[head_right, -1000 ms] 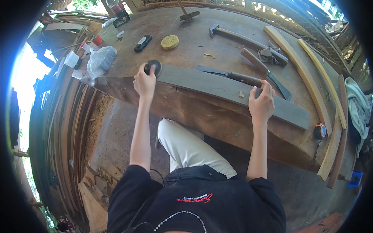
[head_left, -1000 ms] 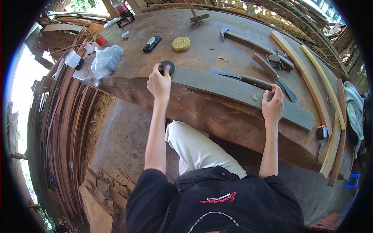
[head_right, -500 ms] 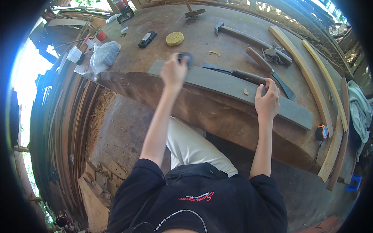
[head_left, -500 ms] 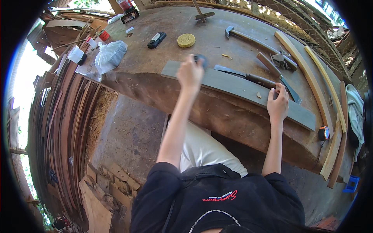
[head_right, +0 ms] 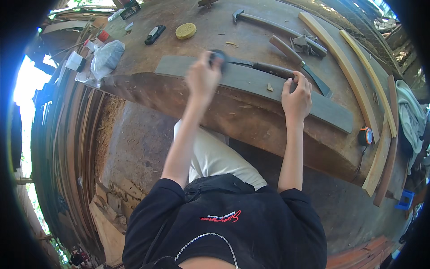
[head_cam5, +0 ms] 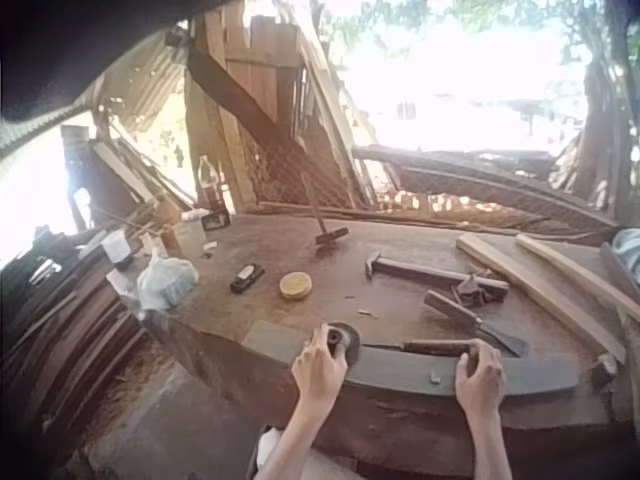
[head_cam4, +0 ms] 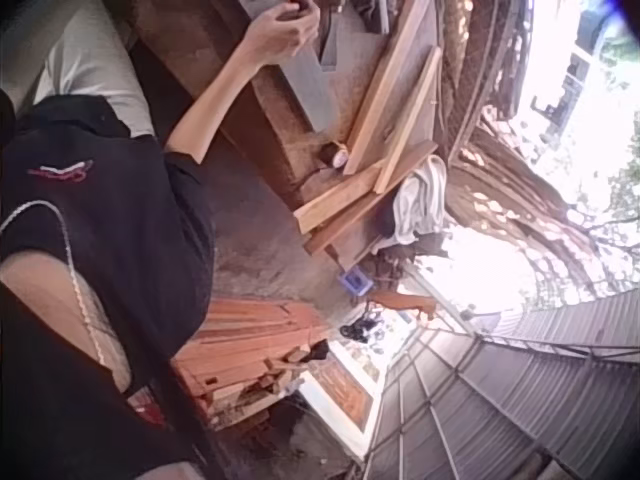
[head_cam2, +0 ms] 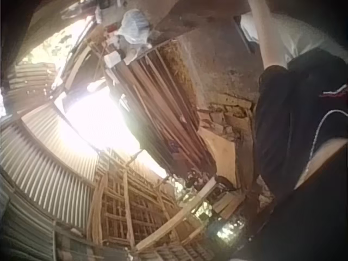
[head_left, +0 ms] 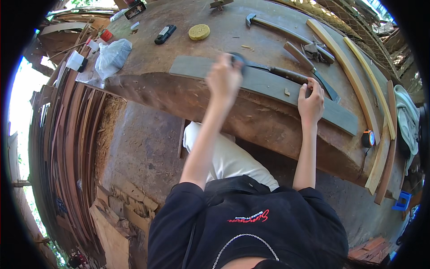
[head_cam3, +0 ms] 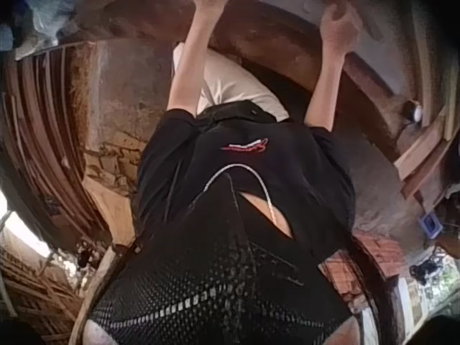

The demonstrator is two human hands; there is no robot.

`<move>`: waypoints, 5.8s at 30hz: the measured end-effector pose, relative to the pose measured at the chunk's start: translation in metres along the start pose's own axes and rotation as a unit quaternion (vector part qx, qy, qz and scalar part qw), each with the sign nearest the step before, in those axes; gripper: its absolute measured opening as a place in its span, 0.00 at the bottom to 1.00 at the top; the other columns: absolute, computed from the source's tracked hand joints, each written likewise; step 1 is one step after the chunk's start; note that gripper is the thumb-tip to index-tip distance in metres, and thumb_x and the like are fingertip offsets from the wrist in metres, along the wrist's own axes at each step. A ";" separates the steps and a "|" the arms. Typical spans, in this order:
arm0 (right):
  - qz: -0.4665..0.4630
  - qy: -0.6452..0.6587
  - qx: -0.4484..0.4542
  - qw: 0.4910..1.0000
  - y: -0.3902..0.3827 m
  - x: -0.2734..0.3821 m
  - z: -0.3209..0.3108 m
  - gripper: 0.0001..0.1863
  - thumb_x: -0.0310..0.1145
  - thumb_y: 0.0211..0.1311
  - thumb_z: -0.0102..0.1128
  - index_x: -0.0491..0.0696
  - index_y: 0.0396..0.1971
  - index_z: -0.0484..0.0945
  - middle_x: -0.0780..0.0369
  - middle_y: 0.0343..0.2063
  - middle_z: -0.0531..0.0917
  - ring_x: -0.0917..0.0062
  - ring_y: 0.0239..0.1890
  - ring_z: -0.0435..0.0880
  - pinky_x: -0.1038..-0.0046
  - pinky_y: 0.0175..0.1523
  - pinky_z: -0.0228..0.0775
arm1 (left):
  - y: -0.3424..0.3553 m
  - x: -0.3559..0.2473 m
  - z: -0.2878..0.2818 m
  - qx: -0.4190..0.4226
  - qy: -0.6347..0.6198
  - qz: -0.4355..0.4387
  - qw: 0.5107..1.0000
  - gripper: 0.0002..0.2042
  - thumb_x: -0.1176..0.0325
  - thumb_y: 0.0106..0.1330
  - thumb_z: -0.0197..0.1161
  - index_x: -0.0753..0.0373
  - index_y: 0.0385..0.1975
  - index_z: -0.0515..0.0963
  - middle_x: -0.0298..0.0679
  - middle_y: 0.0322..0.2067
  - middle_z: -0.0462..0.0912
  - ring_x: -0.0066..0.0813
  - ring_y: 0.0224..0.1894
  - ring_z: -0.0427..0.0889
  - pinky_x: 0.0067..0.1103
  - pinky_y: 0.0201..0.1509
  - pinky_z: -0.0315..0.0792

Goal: The person uses a hammer to tap a chisel on a wooden plank, then smooths the plank with a sanding block. Finally, the person measures the plank with a tape measure.

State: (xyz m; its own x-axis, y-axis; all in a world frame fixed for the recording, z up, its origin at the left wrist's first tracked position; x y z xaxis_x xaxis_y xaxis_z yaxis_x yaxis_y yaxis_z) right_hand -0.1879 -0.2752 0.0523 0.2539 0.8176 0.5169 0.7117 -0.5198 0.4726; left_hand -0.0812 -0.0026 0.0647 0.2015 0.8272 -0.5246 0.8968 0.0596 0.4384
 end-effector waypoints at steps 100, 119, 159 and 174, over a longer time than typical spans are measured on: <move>-0.020 -0.004 -0.007 1.000 -0.004 0.011 -0.001 0.12 0.33 0.60 0.51 0.51 0.44 0.74 0.64 0.40 0.80 0.70 0.44 0.78 0.66 0.45 0.73 | -0.063 -0.063 0.011 -0.067 -0.068 0.140 0.985 0.18 0.56 0.60 0.61 0.58 0.47 0.74 0.46 0.40 0.82 0.45 0.38 0.82 0.33 0.41 0.76; -0.013 0.008 -0.013 1.000 -0.004 0.007 -0.002 0.12 0.33 0.60 0.51 0.51 0.43 0.74 0.65 0.35 0.80 0.71 0.42 0.79 0.67 0.43 0.73 | -0.033 -0.043 0.016 0.038 -0.103 0.070 0.991 0.16 0.56 0.63 0.59 0.60 0.45 0.75 0.47 0.40 0.81 0.50 0.37 0.82 0.36 0.41 0.75; 0.004 0.004 -0.021 1.000 -0.006 0.004 -0.005 0.12 0.33 0.60 0.51 0.53 0.44 0.74 0.65 0.33 0.80 0.72 0.41 0.79 0.66 0.42 0.73 | 0.043 0.086 -0.048 -0.061 0.058 -0.081 0.993 0.17 0.56 0.62 0.60 0.63 0.42 0.74 0.47 0.31 0.82 0.45 0.35 0.83 0.35 0.37 0.75; -0.025 0.018 -0.011 0.999 -0.007 0.005 -0.003 0.11 0.34 0.60 0.51 0.52 0.43 0.74 0.64 0.35 0.81 0.70 0.41 0.80 0.66 0.42 0.73 | -0.002 0.006 -0.007 0.018 -0.013 0.014 1.000 0.15 0.55 0.63 0.58 0.60 0.40 0.74 0.45 0.31 0.82 0.45 0.35 0.82 0.34 0.36 0.75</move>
State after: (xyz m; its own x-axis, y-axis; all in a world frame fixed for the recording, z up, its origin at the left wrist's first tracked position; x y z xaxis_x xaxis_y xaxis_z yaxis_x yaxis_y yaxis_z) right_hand -0.1937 -0.2683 0.0542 0.1938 0.8335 0.5174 0.7077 -0.4840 0.5147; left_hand -0.0848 0.0059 0.0657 0.2371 0.8136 -0.5309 0.9039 0.0156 0.4275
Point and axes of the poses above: each hand's wrist, its own y-axis towards the middle knuckle, its own z-axis out of the palm, x = y × z, the point moved 10 cm from there along y, towards the middle knuckle
